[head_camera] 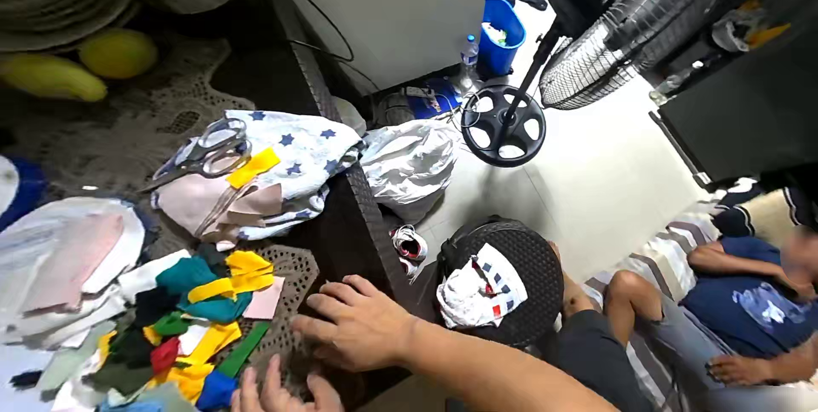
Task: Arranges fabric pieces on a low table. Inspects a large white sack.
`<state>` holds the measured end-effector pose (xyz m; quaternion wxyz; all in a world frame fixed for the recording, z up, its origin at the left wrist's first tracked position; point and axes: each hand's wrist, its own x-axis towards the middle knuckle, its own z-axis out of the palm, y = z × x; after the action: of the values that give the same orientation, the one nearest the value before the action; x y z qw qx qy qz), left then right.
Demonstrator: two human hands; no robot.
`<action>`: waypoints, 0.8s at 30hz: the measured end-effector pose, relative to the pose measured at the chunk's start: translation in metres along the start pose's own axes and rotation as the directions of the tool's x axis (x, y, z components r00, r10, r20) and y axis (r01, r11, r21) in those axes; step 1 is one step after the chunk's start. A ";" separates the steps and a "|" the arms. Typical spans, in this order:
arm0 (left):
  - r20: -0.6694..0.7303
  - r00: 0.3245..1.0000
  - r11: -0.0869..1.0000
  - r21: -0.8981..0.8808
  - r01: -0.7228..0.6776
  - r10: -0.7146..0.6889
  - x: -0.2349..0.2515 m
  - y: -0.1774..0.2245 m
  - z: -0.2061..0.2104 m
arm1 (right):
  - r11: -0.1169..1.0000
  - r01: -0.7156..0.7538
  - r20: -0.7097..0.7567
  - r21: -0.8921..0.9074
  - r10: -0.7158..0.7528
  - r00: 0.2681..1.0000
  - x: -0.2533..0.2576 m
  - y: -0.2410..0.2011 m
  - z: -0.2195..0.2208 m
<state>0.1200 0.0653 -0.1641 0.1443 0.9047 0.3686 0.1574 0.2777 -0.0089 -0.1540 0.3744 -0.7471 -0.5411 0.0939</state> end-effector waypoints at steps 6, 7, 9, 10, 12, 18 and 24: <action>0.065 0.990 0.988 -0.084 0.132 -0.126 -0.007 0.117 0.033 | 0.954 -0.282 -0.074 0.096 0.290 0.954 -0.127 0.081 -0.100; 0.089 0.979 0.982 -0.029 0.187 -0.184 -0.007 0.126 0.043 | 0.917 -0.393 0.029 0.072 0.392 0.919 -0.150 0.112 -0.115; 0.100 0.955 0.958 0.102 0.268 -0.278 -0.007 0.133 0.062 | 0.821 -0.570 0.246 -0.038 0.560 0.791 -0.188 0.175 -0.145; 0.093 0.951 0.948 0.155 0.279 -0.295 -0.006 0.135 0.067 | 0.763 -0.640 0.337 -0.088 0.628 0.702 -0.202 0.204 -0.158; 0.088 0.950 0.936 0.220 0.275 -0.300 -0.006 0.137 0.070 | 0.648 -0.743 0.465 -0.167 0.717 0.520 -0.229 0.250 -0.172; 0.069 0.944 0.906 0.310 0.289 -0.324 -0.005 0.134 0.074 | 0.526 -0.808 0.712 -0.265 0.672 0.204 -0.259 0.305 -0.161; 0.084 0.939 0.901 0.323 0.291 -0.333 -0.004 0.132 0.074 | 0.563 -0.782 0.727 -0.266 0.650 0.220 -0.264 0.300 -0.155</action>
<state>0.2282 -0.0386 -0.1819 0.0510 0.8537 0.5181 0.0106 0.4787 -0.3520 -0.3136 0.0783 -0.7611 -0.2267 0.6026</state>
